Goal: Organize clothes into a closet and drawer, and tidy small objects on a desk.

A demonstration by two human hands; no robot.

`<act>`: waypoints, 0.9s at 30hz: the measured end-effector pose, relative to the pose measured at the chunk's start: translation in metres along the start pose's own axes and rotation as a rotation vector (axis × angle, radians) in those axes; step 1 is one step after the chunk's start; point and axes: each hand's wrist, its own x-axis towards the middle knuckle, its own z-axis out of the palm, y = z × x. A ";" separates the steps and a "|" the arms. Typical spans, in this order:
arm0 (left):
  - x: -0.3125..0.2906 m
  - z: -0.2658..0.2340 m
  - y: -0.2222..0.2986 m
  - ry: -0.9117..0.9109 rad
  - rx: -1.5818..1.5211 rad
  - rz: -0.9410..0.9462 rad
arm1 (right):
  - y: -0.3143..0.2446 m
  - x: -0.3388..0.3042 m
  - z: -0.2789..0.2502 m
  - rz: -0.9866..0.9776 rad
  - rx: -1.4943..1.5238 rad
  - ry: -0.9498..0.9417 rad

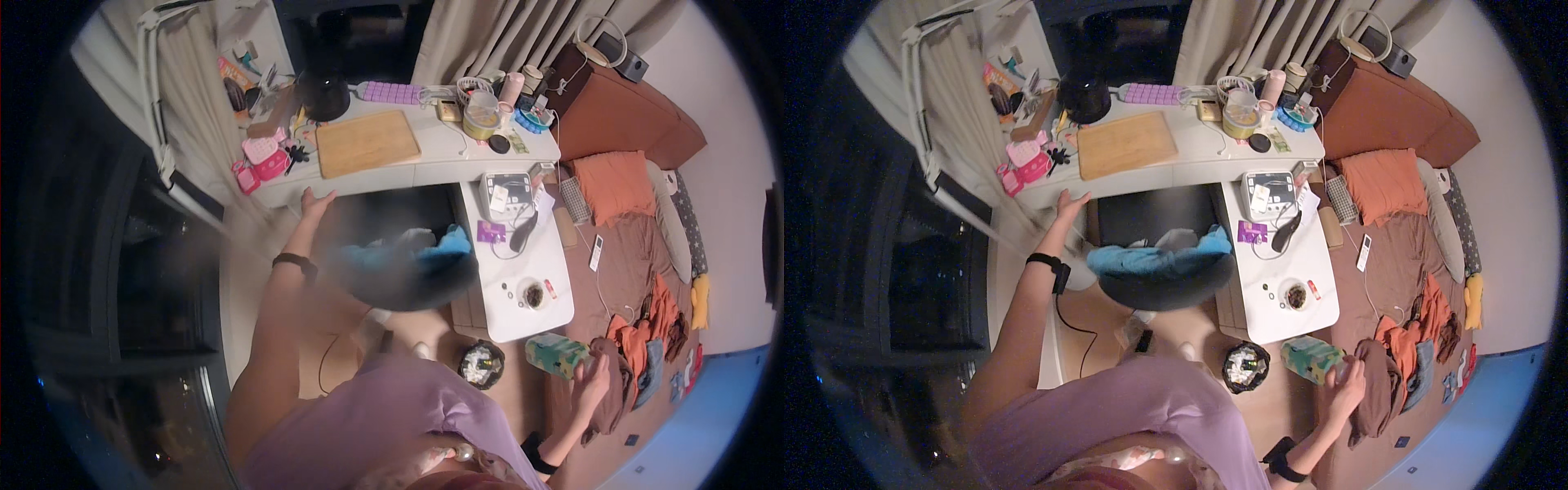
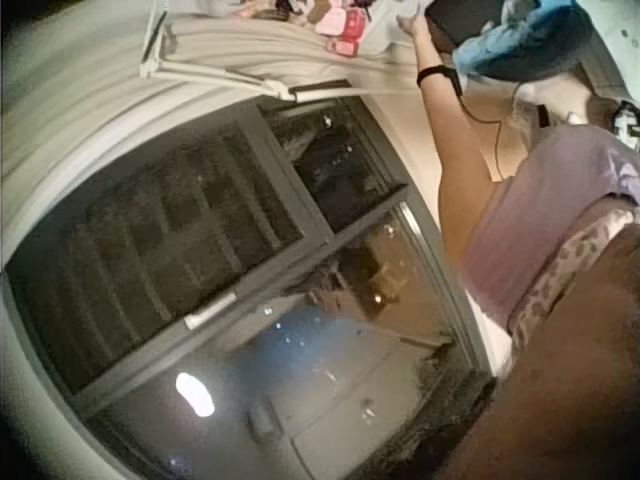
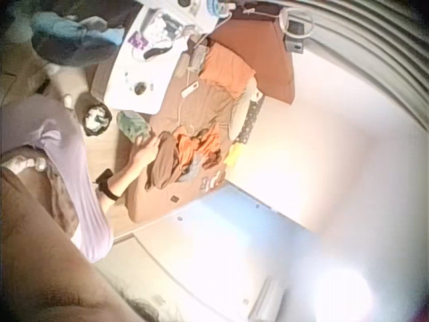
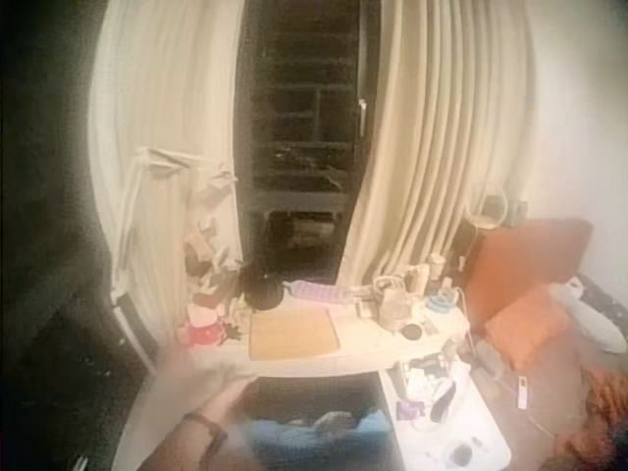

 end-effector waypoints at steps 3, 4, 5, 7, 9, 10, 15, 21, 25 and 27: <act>0.069 0.027 0.014 0.070 0.110 0.035 | -0.040 0.008 0.011 0.127 -0.045 0.007; 0.091 0.030 0.021 0.088 0.104 0.088 | -0.054 0.011 0.015 0.147 -0.028 0.023; 0.106 0.035 0.023 0.020 0.173 0.061 | -0.066 0.013 0.017 0.186 -0.105 0.009; 0.120 0.054 0.025 0.066 0.289 0.141 | -0.087 0.021 0.023 0.244 -0.106 -0.012; 0.123 0.071 0.025 0.223 0.308 0.078 | -0.104 0.029 0.026 0.268 -0.153 -0.028; 0.127 0.076 0.025 0.232 0.322 0.095 | -0.112 0.032 0.028 0.260 -0.158 -0.017; 0.140 0.094 0.029 0.232 0.286 0.197 | -0.143 0.044 0.040 0.301 -0.171 -0.036; 0.152 0.120 0.033 0.141 0.290 0.109 | -0.164 0.049 0.035 0.350 -0.204 -0.044; 0.171 0.138 0.010 0.234 0.493 0.373 | -0.168 0.050 0.023 0.294 -0.226 -0.044; 0.179 0.144 0.001 0.265 0.531 0.371 | -0.168 0.048 0.018 0.287 -0.225 -0.037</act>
